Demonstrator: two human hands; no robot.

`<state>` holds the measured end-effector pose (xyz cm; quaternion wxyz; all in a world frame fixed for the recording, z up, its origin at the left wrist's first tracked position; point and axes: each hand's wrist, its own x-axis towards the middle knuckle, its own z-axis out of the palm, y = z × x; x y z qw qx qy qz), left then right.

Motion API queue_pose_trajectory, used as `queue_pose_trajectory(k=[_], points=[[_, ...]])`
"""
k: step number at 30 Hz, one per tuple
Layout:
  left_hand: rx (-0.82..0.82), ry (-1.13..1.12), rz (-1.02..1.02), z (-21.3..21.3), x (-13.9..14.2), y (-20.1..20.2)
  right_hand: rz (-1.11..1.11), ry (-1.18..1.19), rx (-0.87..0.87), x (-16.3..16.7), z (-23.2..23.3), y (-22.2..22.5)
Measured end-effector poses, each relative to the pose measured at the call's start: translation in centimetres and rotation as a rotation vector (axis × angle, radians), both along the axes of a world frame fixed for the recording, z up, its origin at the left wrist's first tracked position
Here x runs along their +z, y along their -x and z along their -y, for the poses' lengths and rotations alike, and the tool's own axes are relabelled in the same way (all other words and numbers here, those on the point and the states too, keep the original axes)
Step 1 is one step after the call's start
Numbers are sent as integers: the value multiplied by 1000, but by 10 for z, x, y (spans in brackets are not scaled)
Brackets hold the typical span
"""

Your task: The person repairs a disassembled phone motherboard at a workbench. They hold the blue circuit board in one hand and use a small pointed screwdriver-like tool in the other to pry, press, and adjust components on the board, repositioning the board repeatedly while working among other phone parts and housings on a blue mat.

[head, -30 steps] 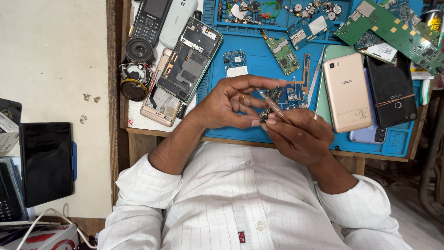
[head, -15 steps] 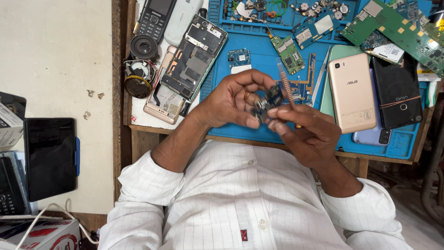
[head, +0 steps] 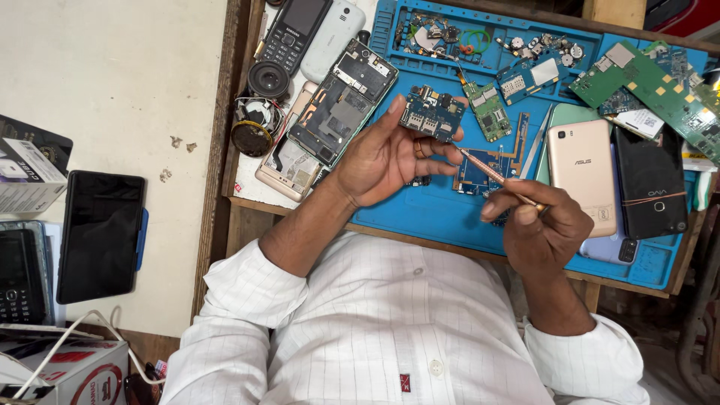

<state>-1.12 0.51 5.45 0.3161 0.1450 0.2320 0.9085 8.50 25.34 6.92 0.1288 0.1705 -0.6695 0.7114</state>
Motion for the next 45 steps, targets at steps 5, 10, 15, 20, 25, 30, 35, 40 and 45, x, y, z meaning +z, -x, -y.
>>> queue_pose_trajectory(k=[5,10,15,20,25,30,35,40,45], points=[[8,-23,0,-1,9,0,-41,119,3,-4,-3,6],[-11,-28,17,-1,12,0,-42,127,-22,-6,-5,11],[1,154,-44,-3,5,0,-30,-33,-146,-3,-2,9],[69,334,-39,-9,-5,-3,-5,-238,-269,4,7,14],[54,426,-97,-12,-7,-5,-24,-329,-211,10,11,22],[-4,494,-202,-14,-2,-7,281,-7,-134,6,14,23],[-1,538,-285,-15,4,-8,334,166,-81,1,13,29],[22,601,-279,-15,4,-9,301,69,-100,2,15,25],[48,624,-292,-14,2,-8,273,28,-92,1,17,23]])
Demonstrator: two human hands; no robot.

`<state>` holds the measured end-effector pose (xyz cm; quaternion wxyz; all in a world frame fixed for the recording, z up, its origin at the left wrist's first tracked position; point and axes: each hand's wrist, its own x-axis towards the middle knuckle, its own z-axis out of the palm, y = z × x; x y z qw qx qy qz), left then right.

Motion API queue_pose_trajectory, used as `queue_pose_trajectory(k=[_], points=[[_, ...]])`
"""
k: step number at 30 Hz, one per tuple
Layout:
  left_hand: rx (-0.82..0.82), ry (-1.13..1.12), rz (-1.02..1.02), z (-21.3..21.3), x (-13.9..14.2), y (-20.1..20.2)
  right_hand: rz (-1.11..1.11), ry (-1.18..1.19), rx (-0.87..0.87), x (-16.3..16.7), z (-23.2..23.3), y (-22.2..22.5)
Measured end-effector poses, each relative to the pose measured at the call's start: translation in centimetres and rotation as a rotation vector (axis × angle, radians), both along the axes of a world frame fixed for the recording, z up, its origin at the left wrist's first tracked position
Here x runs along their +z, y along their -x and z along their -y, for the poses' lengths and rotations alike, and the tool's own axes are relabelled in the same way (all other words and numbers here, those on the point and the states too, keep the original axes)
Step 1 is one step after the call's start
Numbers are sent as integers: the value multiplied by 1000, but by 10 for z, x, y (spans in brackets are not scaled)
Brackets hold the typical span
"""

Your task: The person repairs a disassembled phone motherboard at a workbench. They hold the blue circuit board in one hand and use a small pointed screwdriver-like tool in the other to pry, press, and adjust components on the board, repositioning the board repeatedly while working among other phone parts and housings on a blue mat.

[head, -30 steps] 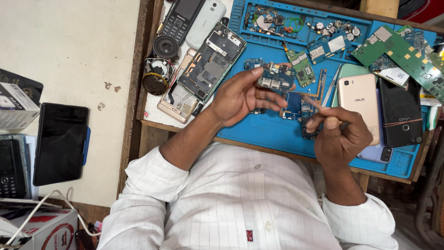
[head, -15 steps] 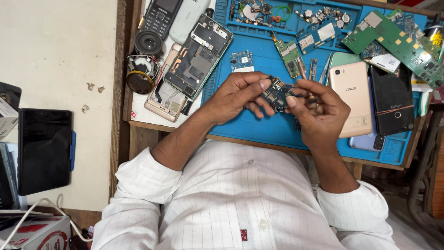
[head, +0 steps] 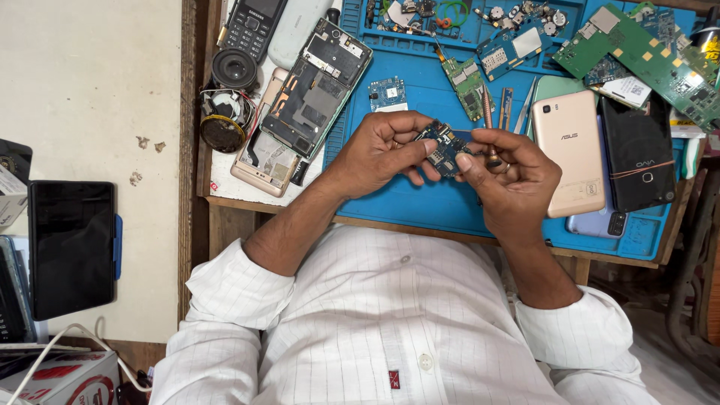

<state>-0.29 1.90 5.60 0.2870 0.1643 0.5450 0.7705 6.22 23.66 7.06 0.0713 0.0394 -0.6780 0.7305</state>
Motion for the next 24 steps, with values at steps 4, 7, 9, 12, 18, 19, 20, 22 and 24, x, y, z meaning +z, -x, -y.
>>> queue_pose_trajectory(k=[4,7,9,12,18,19,20,22,24], points=[[4,-7,-29,0,-2,0,-4,-30,2,0,0,-2],[4,-26,-64,1,-3,0,-17,-26,17,-1,1,-3],[9,-30,-86,1,-4,0,-16,-29,34,0,1,-3],[20,-23,-111,1,-4,-1,-10,-28,54,1,2,-4],[31,-2,-121,0,-2,-2,2,8,70,1,4,-5],[35,-7,-120,0,-2,-2,11,20,74,1,4,-5],[38,-11,-118,0,-2,-2,17,19,70,1,4,-5],[42,-1,-108,-1,-1,-2,28,16,57,-1,4,-4],[43,-1,-100,-1,-1,-2,53,66,60,-2,4,-3]])
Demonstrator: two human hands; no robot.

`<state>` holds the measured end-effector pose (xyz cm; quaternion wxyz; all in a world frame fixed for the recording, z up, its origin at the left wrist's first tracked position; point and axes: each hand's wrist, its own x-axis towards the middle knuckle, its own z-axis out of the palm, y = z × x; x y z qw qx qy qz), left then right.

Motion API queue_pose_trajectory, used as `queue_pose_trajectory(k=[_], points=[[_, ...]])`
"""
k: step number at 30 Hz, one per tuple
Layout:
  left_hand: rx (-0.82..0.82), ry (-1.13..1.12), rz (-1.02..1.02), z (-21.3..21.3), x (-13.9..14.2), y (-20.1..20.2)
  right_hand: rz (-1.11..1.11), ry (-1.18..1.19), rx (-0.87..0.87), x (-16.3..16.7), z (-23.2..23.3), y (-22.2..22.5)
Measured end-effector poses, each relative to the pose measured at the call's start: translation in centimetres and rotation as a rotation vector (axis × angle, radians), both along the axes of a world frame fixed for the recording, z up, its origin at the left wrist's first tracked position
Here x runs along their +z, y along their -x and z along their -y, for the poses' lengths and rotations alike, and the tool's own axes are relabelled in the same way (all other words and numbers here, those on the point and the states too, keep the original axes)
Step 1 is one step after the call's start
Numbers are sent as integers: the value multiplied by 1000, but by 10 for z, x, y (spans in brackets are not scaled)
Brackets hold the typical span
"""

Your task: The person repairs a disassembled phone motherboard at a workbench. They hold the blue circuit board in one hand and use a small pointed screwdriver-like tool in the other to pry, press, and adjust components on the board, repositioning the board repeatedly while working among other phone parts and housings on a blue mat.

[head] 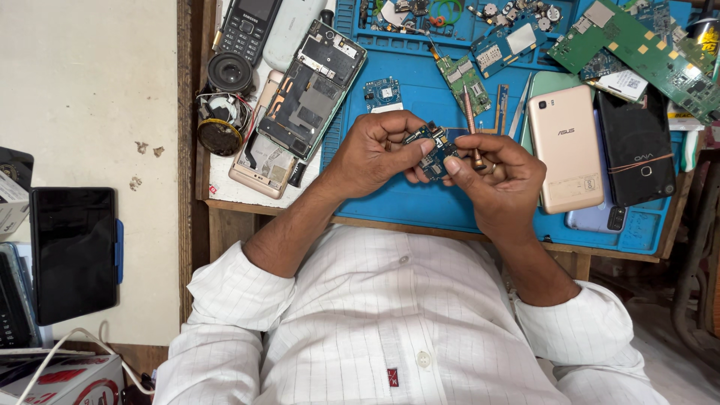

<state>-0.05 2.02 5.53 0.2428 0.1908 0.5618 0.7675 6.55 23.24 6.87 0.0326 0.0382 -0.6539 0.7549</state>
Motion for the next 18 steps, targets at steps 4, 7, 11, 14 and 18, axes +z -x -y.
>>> queue_pose_trajectory(k=[4,7,11,14,18], points=[[-28,-31,37,0,0,0,67,159,-6,-2,-4,4],[-54,-75,82,1,-1,1,111,253,-7,-1,-7,8],[-80,-94,82,1,-2,0,71,189,-19,1,-8,8],[-87,-75,74,0,-3,-2,-11,46,-44,4,-7,6],[-86,0,-33,-3,-2,-4,-85,-182,-64,9,-3,1]])
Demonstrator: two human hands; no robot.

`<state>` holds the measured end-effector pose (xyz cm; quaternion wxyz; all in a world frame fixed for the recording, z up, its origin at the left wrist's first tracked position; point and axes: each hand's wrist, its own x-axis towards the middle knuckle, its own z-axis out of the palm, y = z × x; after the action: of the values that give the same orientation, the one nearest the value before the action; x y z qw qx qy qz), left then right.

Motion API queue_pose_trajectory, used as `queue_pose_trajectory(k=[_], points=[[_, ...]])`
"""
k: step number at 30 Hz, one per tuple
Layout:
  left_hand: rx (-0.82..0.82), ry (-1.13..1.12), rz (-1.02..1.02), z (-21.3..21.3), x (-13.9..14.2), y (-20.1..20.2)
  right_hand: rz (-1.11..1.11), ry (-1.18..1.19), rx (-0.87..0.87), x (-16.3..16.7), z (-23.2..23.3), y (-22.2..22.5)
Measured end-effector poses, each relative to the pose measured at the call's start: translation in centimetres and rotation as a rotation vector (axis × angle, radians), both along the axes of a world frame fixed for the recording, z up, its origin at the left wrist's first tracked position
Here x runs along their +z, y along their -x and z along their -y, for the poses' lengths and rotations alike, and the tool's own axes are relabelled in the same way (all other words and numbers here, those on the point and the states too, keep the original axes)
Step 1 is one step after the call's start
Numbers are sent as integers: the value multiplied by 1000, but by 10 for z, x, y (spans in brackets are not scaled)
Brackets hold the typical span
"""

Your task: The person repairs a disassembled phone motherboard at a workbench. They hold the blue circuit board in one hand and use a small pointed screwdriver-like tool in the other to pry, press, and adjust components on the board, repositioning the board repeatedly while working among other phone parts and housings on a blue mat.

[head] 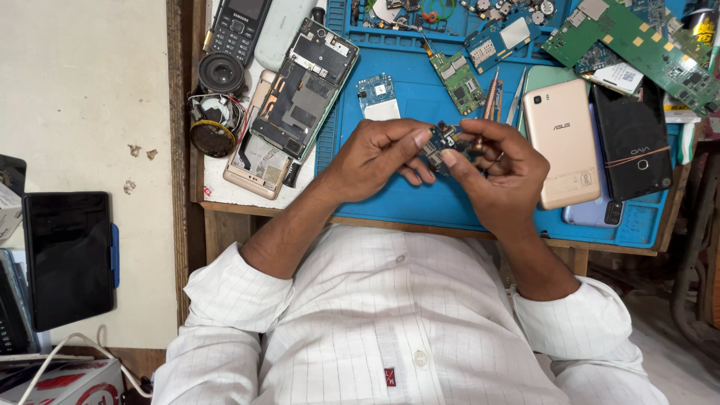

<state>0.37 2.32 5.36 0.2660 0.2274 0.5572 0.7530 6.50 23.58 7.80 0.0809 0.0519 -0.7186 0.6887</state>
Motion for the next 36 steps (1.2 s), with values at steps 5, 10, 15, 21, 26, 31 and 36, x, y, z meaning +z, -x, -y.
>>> queue_pose_trajectory(k=[5,10,15,21,26,31,36], points=[[-44,29,-39,-1,3,-2,-55,-156,-27,5,0,-1],[-77,26,-99,-1,5,-4,-5,-28,-36,5,-2,0],[-79,21,-81,-1,5,-4,-35,-33,-38,1,-4,0],[-27,43,-71,-1,5,-2,-16,-41,-49,2,-4,0],[67,38,-89,-2,7,0,-27,-66,-55,4,-4,-1],[279,203,-338,-3,11,-2,-54,-104,-57,5,-4,-1],[368,260,-476,-3,15,-5,-157,-256,-57,7,-2,-2]])
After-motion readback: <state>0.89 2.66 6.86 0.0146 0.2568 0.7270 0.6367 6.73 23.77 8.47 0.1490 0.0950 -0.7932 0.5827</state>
